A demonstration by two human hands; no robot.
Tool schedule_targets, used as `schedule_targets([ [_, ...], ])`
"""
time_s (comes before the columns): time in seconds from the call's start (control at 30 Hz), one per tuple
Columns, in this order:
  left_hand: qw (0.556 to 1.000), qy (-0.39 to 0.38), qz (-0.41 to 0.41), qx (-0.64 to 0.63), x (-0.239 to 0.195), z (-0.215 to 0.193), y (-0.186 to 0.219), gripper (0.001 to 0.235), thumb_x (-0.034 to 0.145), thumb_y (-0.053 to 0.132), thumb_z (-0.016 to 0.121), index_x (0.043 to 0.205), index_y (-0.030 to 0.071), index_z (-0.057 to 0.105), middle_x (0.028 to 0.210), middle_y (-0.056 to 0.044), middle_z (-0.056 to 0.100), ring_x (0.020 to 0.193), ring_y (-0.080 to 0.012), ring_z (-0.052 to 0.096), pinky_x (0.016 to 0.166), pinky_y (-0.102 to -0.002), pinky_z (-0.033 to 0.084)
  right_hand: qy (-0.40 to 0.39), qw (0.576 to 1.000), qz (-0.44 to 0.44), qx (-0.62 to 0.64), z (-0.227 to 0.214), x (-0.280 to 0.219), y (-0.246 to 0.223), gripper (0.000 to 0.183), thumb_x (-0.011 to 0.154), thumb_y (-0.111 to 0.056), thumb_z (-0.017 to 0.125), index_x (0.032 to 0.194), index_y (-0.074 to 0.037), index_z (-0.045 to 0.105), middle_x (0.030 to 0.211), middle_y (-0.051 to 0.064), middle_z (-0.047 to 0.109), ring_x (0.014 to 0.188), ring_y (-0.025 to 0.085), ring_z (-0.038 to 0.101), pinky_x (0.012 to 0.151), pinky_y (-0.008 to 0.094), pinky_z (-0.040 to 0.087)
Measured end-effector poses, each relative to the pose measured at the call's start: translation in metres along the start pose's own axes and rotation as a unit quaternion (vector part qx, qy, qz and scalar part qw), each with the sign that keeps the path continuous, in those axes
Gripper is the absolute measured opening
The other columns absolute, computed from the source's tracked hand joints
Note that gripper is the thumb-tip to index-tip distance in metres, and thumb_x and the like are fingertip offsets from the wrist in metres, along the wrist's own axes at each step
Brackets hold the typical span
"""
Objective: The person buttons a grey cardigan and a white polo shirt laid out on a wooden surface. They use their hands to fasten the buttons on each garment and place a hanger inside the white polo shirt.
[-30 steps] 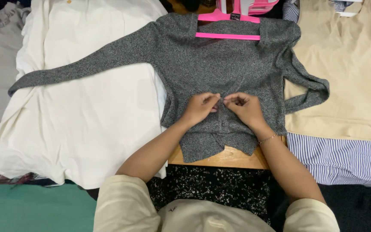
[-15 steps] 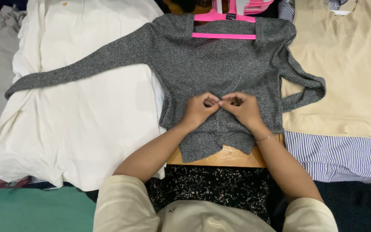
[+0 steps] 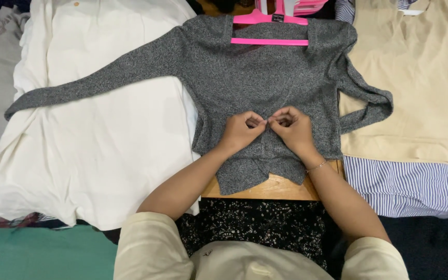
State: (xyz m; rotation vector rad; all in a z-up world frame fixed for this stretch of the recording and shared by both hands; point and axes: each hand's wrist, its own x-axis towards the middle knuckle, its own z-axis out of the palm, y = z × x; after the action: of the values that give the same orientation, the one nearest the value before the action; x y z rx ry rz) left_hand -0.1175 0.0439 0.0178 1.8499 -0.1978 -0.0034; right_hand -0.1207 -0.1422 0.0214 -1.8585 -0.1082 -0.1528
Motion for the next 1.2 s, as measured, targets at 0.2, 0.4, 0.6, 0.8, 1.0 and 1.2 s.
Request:
schedule_targets([
  [0.2, 0.999, -0.002, 0.023, 0.024, 0.003, 0.004, -0.01, 0.012, 0.08, 0.018, 0.08, 0.086, 0.009, 0.075, 0.076, -0.005, 0.076, 0.07, -0.0158, 0.076, 0.063, -0.029, 0.061, -0.001, 0.999, 0.004, 0.034, 0.002, 0.004, 0.018, 0.028, 0.08, -0.004, 0.085, 0.096, -0.007, 0.061, 0.085, 0.011, 0.077, 0.072, 0.007, 0.068, 0.063, 0.017, 0.052],
  [0.4, 0.993, 0.042, 0.102, 0.048, 0.004, 0.007, -0.007, 0.008, 0.075, 0.012, 0.078, 0.078, 0.009, 0.071, 0.066, -0.004, 0.073, 0.062, -0.0176, 0.074, 0.056, -0.028, 0.058, 0.005, 0.999, -0.001, 0.037, -0.003, 0.012, 0.02, 0.032, 0.083, -0.002, 0.082, 0.097, -0.009, 0.053, 0.085, 0.011, 0.076, 0.069, 0.006, 0.066, 0.06, 0.015, 0.05],
  [0.6, 0.99, 0.033, 0.128, 0.046, 0.012, 0.002, -0.016, 0.008, 0.08, 0.013, 0.077, 0.085, 0.01, 0.071, 0.072, -0.007, 0.073, 0.068, -0.0224, 0.075, 0.058, -0.031, 0.06, -0.022, 0.999, -0.021, 0.01, -0.007, 0.012, 0.012, 0.034, 0.085, -0.005, 0.083, 0.11, -0.007, 0.059, 0.09, 0.013, 0.077, 0.074, 0.009, 0.068, 0.067, 0.018, 0.052],
  [0.8, 0.972, -0.032, 0.166, 0.161, 0.054, -0.05, 0.02, 0.032, 0.093, 0.018, 0.07, 0.123, 0.01, 0.063, 0.103, -0.016, 0.071, 0.098, -0.036, 0.073, 0.081, -0.047, 0.063, 0.051, 0.99, -0.109, -0.076, -0.06, 0.056, 0.002, 0.023, 0.095, -0.002, 0.082, 0.11, -0.006, 0.066, 0.099, 0.015, 0.074, 0.09, 0.024, 0.071, 0.075, 0.031, 0.056],
  [1.0, 0.874, -0.047, 0.24, 0.419, 0.175, -0.117, 0.012, 0.079, 0.083, 0.012, 0.082, 0.15, 0.001, 0.042, 0.138, -0.023, 0.052, 0.124, -0.0455, 0.049, 0.108, -0.052, 0.04, 0.118, 0.96, -0.165, -0.195, -0.125, 0.114, 0.015, 0.025, 0.093, -0.001, 0.076, 0.113, -0.007, 0.064, 0.108, 0.008, 0.063, 0.096, 0.018, 0.059, 0.085, 0.031, 0.049],
  [1.2, 0.808, -0.068, 0.176, 0.558, 0.269, -0.167, -0.041, 0.12, 0.063, 0.058, 0.092, 0.157, 0.008, 0.037, 0.149, -0.026, 0.046, 0.138, -0.0522, 0.036, 0.114, -0.051, 0.033, 0.092, 0.934, -0.083, -0.335, -0.181, 0.134, 0.065, 0.068, 0.083, -0.027, 0.087, 0.137, 0.003, 0.057, 0.124, 0.023, 0.06, 0.109, 0.035, 0.059, 0.089, 0.045, 0.049],
])
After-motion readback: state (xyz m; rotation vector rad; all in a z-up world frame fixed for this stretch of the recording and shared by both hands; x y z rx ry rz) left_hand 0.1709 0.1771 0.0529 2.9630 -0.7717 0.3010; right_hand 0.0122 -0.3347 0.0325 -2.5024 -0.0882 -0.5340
